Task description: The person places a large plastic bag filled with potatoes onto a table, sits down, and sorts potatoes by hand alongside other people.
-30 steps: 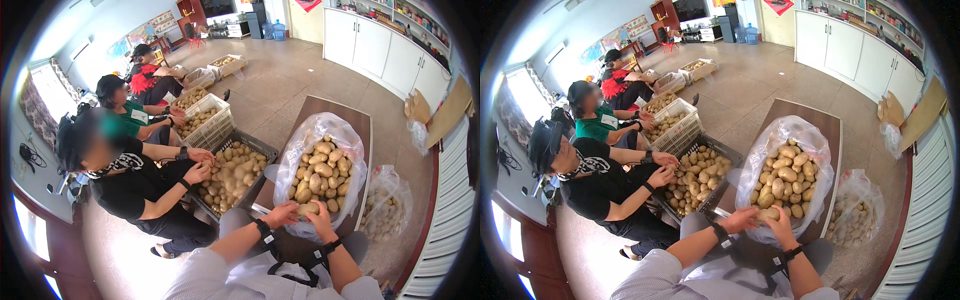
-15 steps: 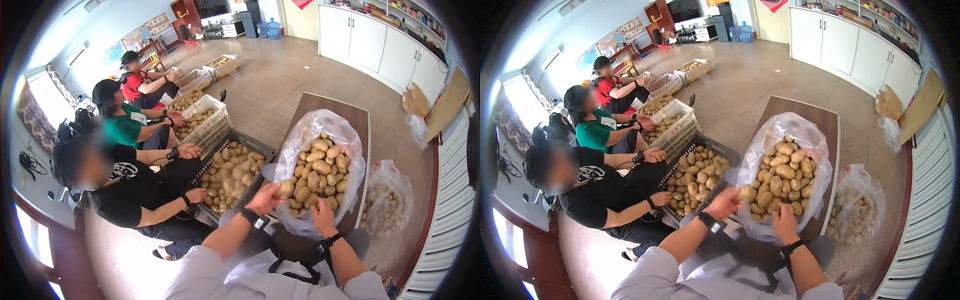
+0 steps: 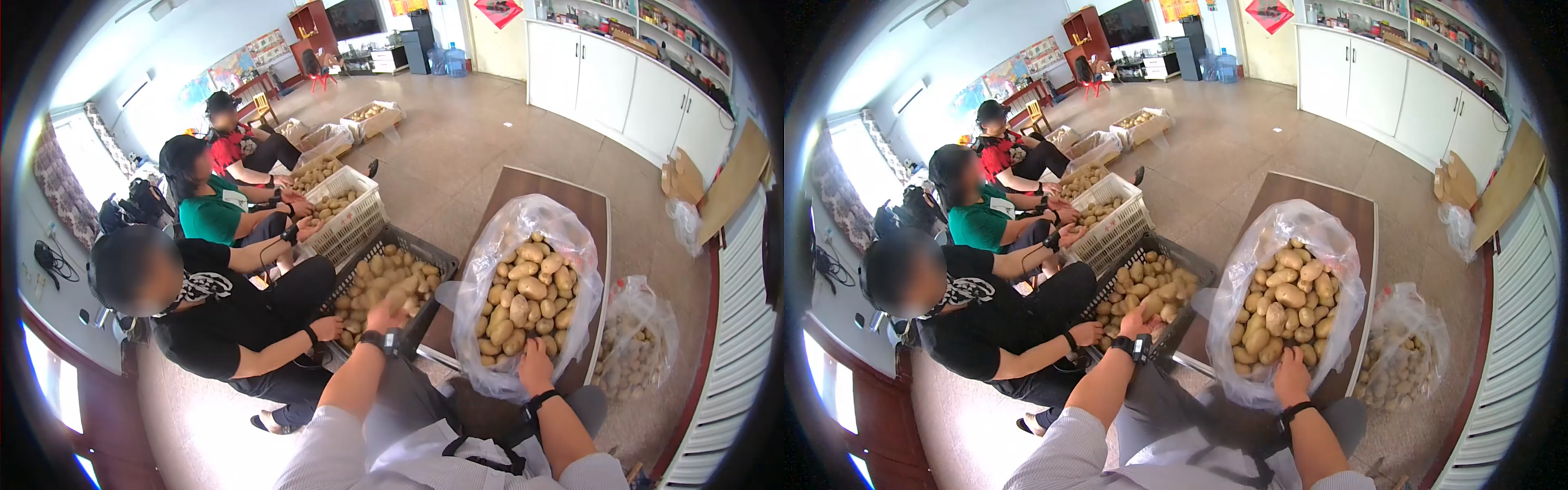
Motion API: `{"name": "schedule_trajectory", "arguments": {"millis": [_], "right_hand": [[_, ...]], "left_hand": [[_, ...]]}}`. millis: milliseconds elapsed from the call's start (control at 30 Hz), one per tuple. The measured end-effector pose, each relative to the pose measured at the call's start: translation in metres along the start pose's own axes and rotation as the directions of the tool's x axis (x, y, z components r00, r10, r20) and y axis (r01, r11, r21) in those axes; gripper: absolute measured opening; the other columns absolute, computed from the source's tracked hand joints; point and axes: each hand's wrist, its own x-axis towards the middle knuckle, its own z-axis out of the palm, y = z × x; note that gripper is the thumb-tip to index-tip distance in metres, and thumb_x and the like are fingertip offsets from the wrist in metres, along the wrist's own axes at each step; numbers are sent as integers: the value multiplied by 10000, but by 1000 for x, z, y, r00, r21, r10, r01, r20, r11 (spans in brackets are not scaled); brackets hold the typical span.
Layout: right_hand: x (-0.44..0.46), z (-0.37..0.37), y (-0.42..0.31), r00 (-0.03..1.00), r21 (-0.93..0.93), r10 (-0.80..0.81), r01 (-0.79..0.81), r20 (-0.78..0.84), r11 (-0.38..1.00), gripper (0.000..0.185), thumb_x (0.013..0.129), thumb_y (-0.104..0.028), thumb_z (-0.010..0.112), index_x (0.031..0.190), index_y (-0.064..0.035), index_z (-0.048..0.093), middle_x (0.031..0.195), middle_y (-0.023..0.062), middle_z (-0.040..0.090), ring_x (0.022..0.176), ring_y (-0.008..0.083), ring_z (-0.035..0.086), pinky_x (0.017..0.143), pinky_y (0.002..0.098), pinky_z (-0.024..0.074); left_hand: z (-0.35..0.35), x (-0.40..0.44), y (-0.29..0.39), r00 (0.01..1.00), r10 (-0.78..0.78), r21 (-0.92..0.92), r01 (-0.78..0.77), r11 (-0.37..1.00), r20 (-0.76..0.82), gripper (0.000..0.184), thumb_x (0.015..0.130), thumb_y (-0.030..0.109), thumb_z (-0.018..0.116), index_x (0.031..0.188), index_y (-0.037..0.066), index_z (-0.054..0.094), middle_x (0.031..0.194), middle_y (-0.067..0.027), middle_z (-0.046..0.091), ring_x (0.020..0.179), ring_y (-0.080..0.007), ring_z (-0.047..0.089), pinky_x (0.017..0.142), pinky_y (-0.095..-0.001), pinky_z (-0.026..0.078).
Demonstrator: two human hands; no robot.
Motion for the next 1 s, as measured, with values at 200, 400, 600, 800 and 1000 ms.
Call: {"name": "schedule_trajectory", "arguments": {"millis": [200, 400, 600, 800, 1000], "right_hand": [[1, 6, 3, 999, -121, -15, 21, 51, 992, 468, 808, -100, 645, 1258, -79, 518, 1344, 131, 457, 995, 353, 635, 836, 470, 526], [2, 11, 7, 998, -101, 6, 1, 68, 995, 494, 779, -112, 677, 1247, -85, 521, 1314, 123, 467, 973, 350, 639, 822, 463, 528], [-4, 5, 2, 996, 59, 93, -94, 18, 994, 480, 787, -109, 650, 1250, -79, 525, 1319, 123, 482, 1057, 375, 597, 877, 459, 505], [4, 28, 21, 961, 203, 51, 5, -270, 979, 435, 853, -170, 606, 1268, -61, 536, 1156, 138, 581, 961, 321, 639, 792, 414, 526], [12, 1, 14, 858, 846, 392, -455, 333, 278, 436, 874, -150, 539, 1299, -53, 517, 963, 58, 581, 632, 131, 573, 512, 256, 447]], "left_hand": [[-135, 146, -62, 723, 456, 465, -687, 559, 519, 363, 967, 242, 591, 1243, 35, 478, 1167, -147, 569, 931, -322, 597, 713, -481, 564], [-65, 36, -7, 795, 446, 910, -322, -261, 410, 359, 758, 336, 752, 1061, 160, 673, 908, -123, 702, 827, -356, 660, 687, -446, 519], [-84, 57, -7, 826, 393, 903, -290, -317, 404, 355, 799, 434, 687, 996, 138, 692, 878, -110, 712, 776, -342, 674, 624, -435, 515], [-58, 43, 2, 962, 271, 893, 97, -440, 29, 186, 916, 209, 610, 863, 73, 726, 828, -111, 702, 668, -267, 679, 561, -396, 542], [-37, 36, -15, 960, 281, 694, -209, 689, 9, 150, 952, 177, 550, 902, 43, 594, 876, -102, 607, 719, -256, 601, 608, -385, 525]]}}
